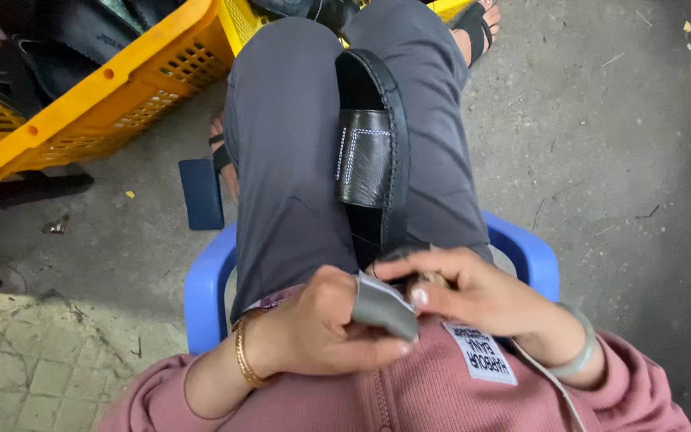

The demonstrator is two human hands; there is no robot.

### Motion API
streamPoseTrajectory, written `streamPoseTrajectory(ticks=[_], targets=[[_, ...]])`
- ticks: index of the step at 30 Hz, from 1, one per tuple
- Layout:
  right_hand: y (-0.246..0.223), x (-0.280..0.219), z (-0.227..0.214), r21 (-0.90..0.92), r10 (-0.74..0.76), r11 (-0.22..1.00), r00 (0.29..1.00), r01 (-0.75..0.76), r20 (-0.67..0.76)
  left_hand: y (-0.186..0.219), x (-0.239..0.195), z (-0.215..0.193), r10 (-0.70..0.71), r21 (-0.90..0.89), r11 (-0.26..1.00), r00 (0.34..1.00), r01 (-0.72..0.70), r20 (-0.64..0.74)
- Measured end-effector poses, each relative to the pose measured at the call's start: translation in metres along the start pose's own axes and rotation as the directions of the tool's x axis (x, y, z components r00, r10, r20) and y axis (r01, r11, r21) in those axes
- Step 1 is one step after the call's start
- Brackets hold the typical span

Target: The person sits on a blue stool and sews a black leather slide sandal resting on their lap. They use a small hammer to drive a needle through the shoe's strap and sole, repeatedly pulling the thread and hammering to secure stitches. Yellow baskets filled with similar sandals are visible nearby.

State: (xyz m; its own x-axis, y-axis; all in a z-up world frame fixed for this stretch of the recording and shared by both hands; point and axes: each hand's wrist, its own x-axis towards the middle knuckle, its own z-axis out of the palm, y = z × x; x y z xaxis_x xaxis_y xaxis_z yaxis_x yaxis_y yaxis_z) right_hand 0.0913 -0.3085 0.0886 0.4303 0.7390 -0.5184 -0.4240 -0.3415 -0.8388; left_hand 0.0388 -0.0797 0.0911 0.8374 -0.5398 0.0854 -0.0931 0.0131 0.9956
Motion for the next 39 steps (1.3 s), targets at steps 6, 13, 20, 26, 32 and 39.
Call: streamPoseTrajectory(ticks=[6,13,20,26,32,39], targets=[[0.013,-0.041,-0.033,-0.522,-0.117,0.852,0.958,-0.039,-0.261,-0.049,-0.011,-0.004,-0.092,0.325,0.923,0.938,0.206,-0.335],[0.144,-0.099,-0.172,-0.536,-0.274,0.701,0.516,-0.47,-0.811,-0.054,-0.017,-0.012,-0.1,0.672,0.678,0.943,0.299,-0.319],[0.07,-0.009,-0.037,-0.718,-0.19,0.681,0.914,-0.141,-0.36,-0.052,-0.013,-0.019,-0.175,-0.28,0.957,0.915,0.072,-0.363],[0.072,0.001,-0.055,-0.654,-0.315,0.756,0.892,0.029,-0.324,-0.098,-0.025,-0.056,-0.499,-0.901,0.267,0.751,-0.342,-0.433],[0.082,0.03,-0.03,-0.585,-0.392,0.804,0.836,0.108,-0.384,-0.107,0.008,-0.081,-0.394,-0.483,0.876,0.591,0.009,-0.704],[0.037,-0.004,-0.033,-0.16,-0.111,0.986,0.868,0.037,-0.484,-0.048,0.01,-0.037,-0.318,-0.109,0.948,0.852,0.3,-0.416]])
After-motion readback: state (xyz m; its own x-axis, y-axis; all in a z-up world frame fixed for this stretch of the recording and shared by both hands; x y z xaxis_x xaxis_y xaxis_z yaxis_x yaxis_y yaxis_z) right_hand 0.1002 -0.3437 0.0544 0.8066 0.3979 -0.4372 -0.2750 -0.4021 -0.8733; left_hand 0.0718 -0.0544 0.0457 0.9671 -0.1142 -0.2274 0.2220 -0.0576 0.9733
